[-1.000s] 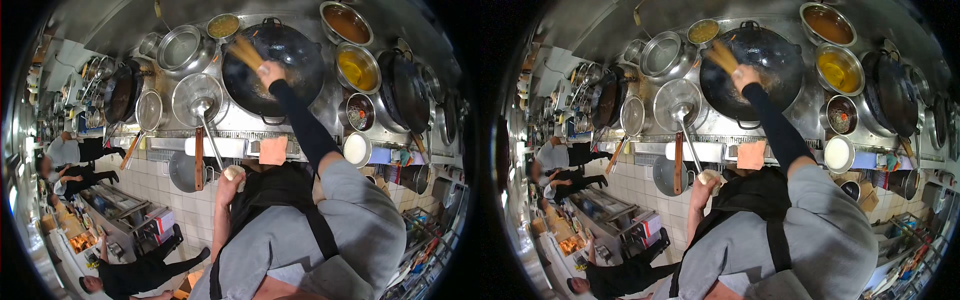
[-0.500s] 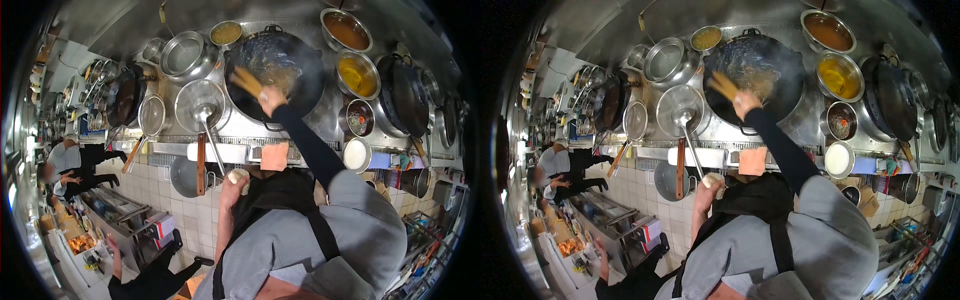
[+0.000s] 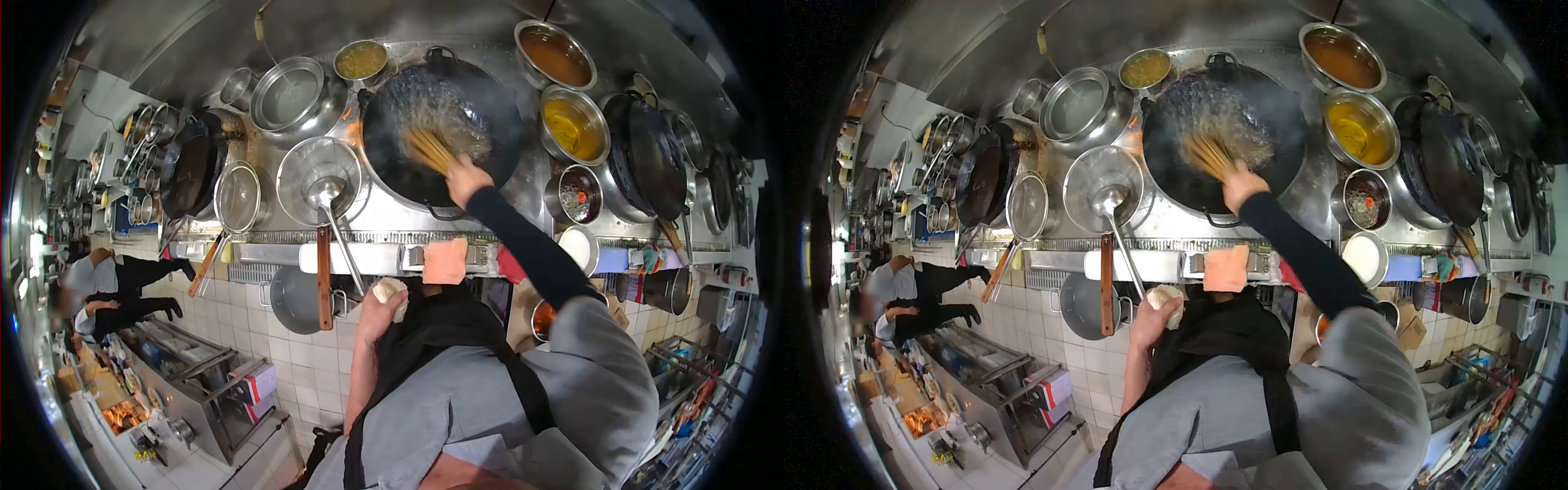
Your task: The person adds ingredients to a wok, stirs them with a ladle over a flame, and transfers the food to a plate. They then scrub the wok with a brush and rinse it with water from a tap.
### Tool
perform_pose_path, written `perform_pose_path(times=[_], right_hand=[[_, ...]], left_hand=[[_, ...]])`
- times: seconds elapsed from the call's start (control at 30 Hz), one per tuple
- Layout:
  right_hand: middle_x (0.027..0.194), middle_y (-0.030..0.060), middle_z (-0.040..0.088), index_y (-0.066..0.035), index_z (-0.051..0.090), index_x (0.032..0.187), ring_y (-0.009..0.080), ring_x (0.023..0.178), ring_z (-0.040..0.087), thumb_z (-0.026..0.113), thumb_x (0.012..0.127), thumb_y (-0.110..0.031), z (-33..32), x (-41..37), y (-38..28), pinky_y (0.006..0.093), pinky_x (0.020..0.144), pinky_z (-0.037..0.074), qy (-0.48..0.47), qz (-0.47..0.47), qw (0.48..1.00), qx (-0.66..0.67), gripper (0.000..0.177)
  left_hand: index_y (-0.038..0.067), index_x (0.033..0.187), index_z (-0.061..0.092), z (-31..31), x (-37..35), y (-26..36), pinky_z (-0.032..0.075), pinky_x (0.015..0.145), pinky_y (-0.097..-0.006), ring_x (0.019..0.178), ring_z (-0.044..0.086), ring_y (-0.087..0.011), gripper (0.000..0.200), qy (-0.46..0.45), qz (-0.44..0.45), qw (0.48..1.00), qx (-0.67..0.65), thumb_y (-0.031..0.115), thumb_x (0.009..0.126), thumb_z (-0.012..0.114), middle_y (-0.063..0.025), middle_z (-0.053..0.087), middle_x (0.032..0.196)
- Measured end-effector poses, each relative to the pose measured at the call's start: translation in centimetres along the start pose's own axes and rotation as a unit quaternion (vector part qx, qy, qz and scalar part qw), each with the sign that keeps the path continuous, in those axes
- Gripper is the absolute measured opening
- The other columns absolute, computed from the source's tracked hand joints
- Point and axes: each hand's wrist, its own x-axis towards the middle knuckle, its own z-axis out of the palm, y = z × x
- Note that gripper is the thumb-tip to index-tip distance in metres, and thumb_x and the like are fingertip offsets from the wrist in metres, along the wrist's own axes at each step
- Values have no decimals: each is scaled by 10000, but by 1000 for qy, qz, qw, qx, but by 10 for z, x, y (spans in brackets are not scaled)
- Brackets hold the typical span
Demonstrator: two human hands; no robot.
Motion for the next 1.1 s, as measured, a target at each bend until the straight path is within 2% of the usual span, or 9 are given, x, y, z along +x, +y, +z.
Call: perform_pose_path(times=[0.1,0.23,0.33,0.5,0.63,0.7,0.93,1.03,1.1], right_hand=[[1265,251,581,-65,663,1144,453,860,716,638,899,-164,-62,-56,28,565,800,579,-157,-13,980,-125,266],[1279,232,586,-76,655,1181,429,887,730,622,917,-179,-63,26,103,556,778,588,-24,-80,956,-281,285],[1236,207,601,-94,658,1146,436,881,720,632,921,-197,-20,103,77,546,794,585,12,20,993,-114,249],[1287,214,577,-124,627,1209,458,885,700,624,935,-195,20,7,-9,554,819,572,23,48,996,-69,283],[1361,266,550,-123,633,1246,414,901,726,624,886,-159,-40,-49,31,518,799,600,-120,19,970,-212,362],[1420,254,545,-123,627,1303,404,917,736,619,876,-152,-49,-22,75,495,794,607,-51,21,940,-338,429],[1308,244,592,-62,698,1118,435,938,722,627,907,-193,30,79,-25,514,862,580,33,162,982,-86,259],[1005,151,657,-75,656,1080,410,928,713,574,945,-213,29,4,-56,533,831,558,23,106,991,-83,210],[1131,185,636,-97,665,1137,406,897,724,585,933,-202,41,-37,16,545,811,565,-83,22,977,-195,244]], left_hand=[[-32,1166,648,-21,-1,-3,574,796,-312,892,706,-162,373,4,1,1000,-10,169,901,815,-96,740,1024],[-26,1147,656,-48,4,4,561,808,-307,919,692,-145,327,0,24,1000,-9,159,914,792,-79,734,1036],[-43,1146,640,-61,18,14,567,794,-310,894,702,-158,373,-20,38,999,-6,190,905,804,-96,743,1014],[-66,1199,616,-76,27,31,561,791,-319,888,684,-166,424,-16,34,999,7,163,899,808,-113,722,1032],[-56,1179,638,-108,21,28,553,763,-312,867,681,-156,388,-11,34,999,-6,155,899,804,-97,724,1015],[-37,1135,675,-121,19,23,544,716,-306,827,679,-144,313,5,34,999,8,152,911,784,-85,731,992],[-51,1211,626,-121,33,40,560,797,-310,909,684,-155,411,-51,29,998,26,149,902,809,-98,724,1042],[-51,1205,629,-123,43,35,559,797,-309,906,683,-153,392,-66,37,997,-11,141,911,802,-96,724,1039],[-50,1201,632,-129,46,29,558,793,-309,900,684,-152,385,-65,29,997,-40,138,911,801,-93,724,1036]])
